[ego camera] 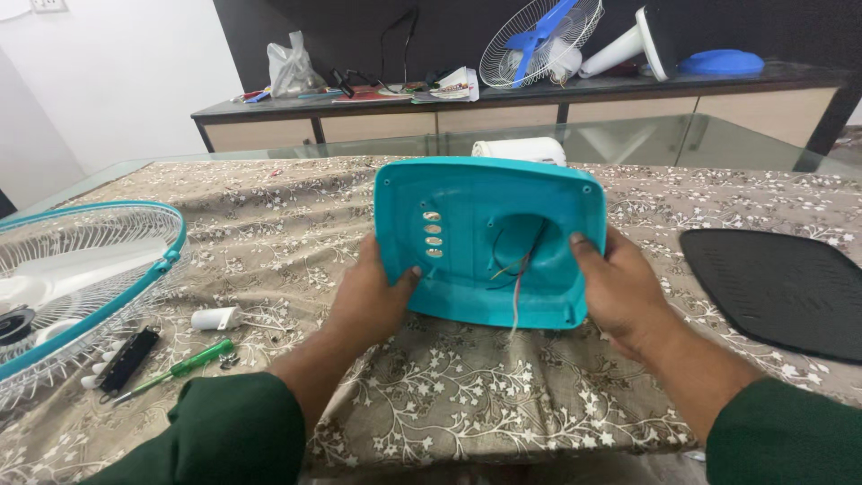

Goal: The person assembles an electric fan by attaching the motor housing to the fan neck, inserting and tightening a central shaft with a screwdriver, and handling internal wires. The fan blade and cage remain disassembled on the table.

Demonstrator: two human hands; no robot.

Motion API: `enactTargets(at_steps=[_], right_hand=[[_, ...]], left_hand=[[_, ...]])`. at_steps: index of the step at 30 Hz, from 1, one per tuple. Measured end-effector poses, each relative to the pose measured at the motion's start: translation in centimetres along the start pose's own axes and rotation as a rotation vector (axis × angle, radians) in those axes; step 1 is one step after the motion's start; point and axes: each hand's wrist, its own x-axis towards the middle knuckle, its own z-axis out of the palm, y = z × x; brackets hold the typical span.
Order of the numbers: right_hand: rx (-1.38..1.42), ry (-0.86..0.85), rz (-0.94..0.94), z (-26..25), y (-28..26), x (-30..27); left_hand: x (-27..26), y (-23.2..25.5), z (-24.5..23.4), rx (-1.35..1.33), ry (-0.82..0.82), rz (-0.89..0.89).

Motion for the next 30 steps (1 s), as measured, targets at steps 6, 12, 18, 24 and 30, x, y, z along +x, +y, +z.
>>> enactTargets(at_steps=[6,12,18,24,30], right_hand=[[-0.124,-0.041,0.004,-2.8,0.6,3.3],[-0.132,-0.101,-0.067,-2.3,2.4,7.3],[0.062,-0.108,0.004,-0.5,3.8,10.3],[-0.175,0.104,-0.226,0.7,6.6,11.3],[-0.226,0.177,-0.230,1.6,7.3,12.9]], left_hand=[[0.3,1.6,1.6,-0.013,-0.008,0.022],[1.0,1.4,1.5,0.025,-0.025,-0.008],[2.1,-0.4,2.1,-0.014,0.044,0.104],[3.8,-2.2,3.4,0.124,-0.071,-0.012],[5.4,-2.7,3.9,0.199,-0.070,-0.014]])
